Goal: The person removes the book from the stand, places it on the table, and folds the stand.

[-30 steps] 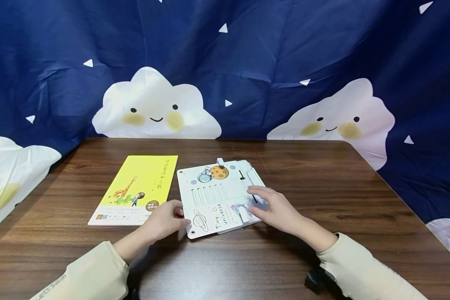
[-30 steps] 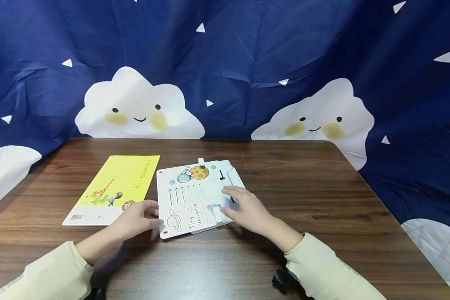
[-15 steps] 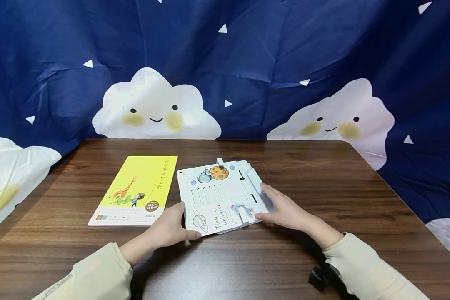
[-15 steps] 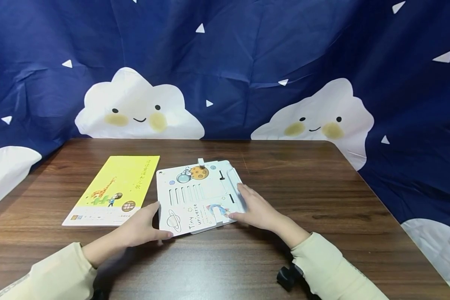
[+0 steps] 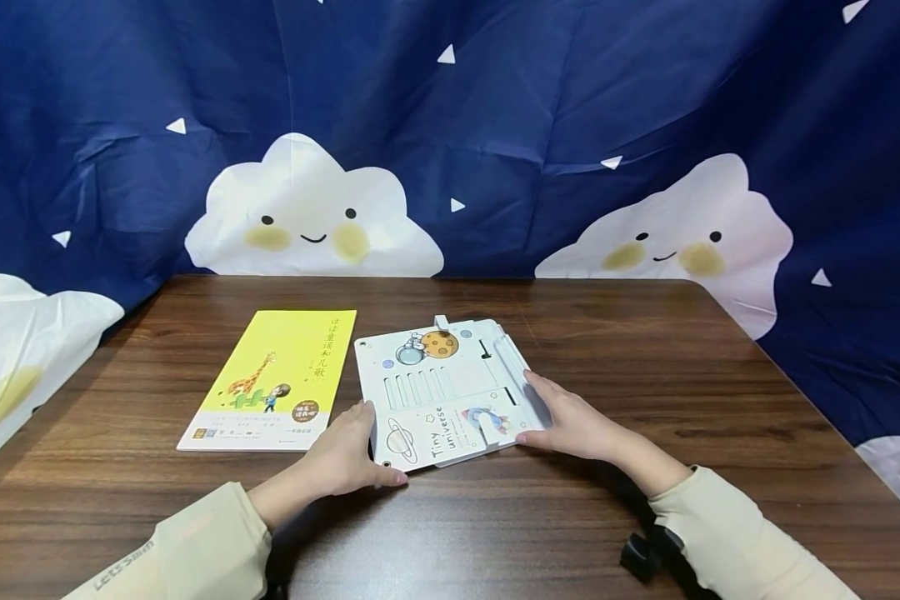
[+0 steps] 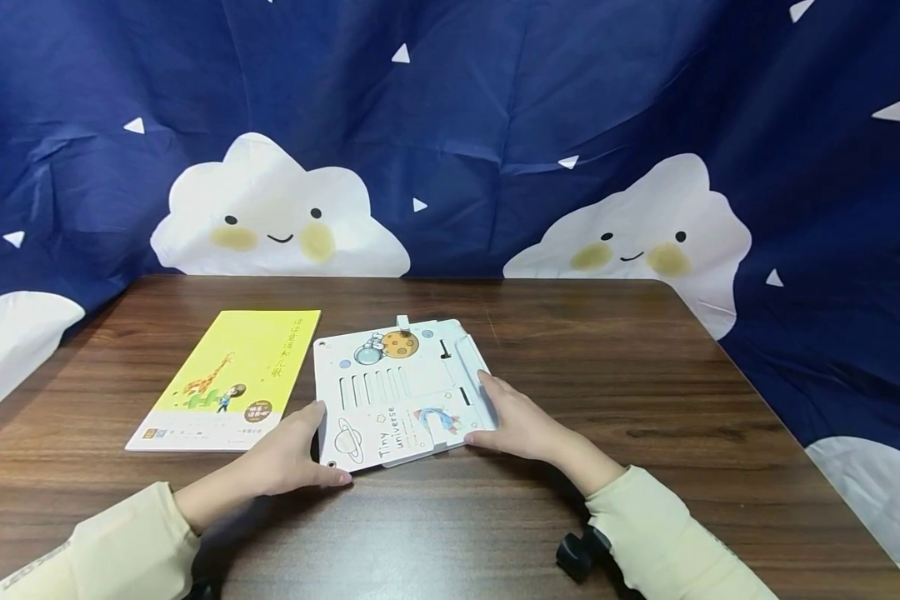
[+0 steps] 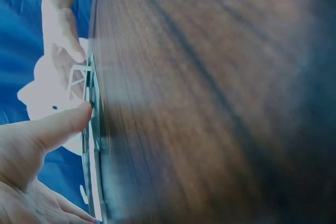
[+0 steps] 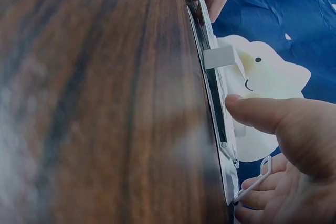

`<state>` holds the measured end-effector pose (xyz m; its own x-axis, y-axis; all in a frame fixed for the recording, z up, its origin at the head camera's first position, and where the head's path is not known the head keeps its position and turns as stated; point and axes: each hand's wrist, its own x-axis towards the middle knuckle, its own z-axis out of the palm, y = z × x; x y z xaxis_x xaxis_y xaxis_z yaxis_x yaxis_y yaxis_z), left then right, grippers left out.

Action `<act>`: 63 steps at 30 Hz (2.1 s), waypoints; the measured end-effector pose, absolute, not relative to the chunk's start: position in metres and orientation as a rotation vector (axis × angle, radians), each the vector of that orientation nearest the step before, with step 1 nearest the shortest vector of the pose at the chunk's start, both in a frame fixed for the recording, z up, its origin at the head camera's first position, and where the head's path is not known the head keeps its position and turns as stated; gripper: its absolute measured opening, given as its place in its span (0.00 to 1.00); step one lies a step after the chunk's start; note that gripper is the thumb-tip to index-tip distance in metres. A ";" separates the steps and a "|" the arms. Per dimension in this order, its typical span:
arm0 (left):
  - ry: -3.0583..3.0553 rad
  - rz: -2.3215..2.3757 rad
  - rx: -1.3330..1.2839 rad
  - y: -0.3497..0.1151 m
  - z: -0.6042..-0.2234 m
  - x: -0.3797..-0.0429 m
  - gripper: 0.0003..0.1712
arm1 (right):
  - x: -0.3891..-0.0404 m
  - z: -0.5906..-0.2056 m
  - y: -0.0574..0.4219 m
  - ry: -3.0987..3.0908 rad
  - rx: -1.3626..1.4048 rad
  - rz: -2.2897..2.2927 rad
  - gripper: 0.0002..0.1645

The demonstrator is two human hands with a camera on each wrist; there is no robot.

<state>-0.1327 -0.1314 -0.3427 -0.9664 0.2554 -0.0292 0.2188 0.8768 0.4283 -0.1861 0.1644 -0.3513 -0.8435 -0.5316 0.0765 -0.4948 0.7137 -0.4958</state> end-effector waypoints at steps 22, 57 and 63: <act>2.867 0.835 0.406 -0.143 -0.343 -0.155 0.54 | -0.180 -0.354 0.163 2.841 -0.896 -0.768 0.55; 2.852 0.852 0.368 -0.148 -0.340 -0.170 0.47 | -0.172 -0.353 0.157 2.935 -1.002 -0.695 0.46; 2.851 0.846 0.398 -0.149 -0.340 -0.169 0.45 | -0.175 -0.354 0.157 2.924 -1.025 -0.634 0.45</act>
<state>-0.1693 -0.1493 -0.3401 -0.9551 0.2905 -0.0589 0.2113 0.8068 0.5518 -0.1746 0.1567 -0.3536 -0.7896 -0.5951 0.1495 -0.6035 0.7094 -0.3640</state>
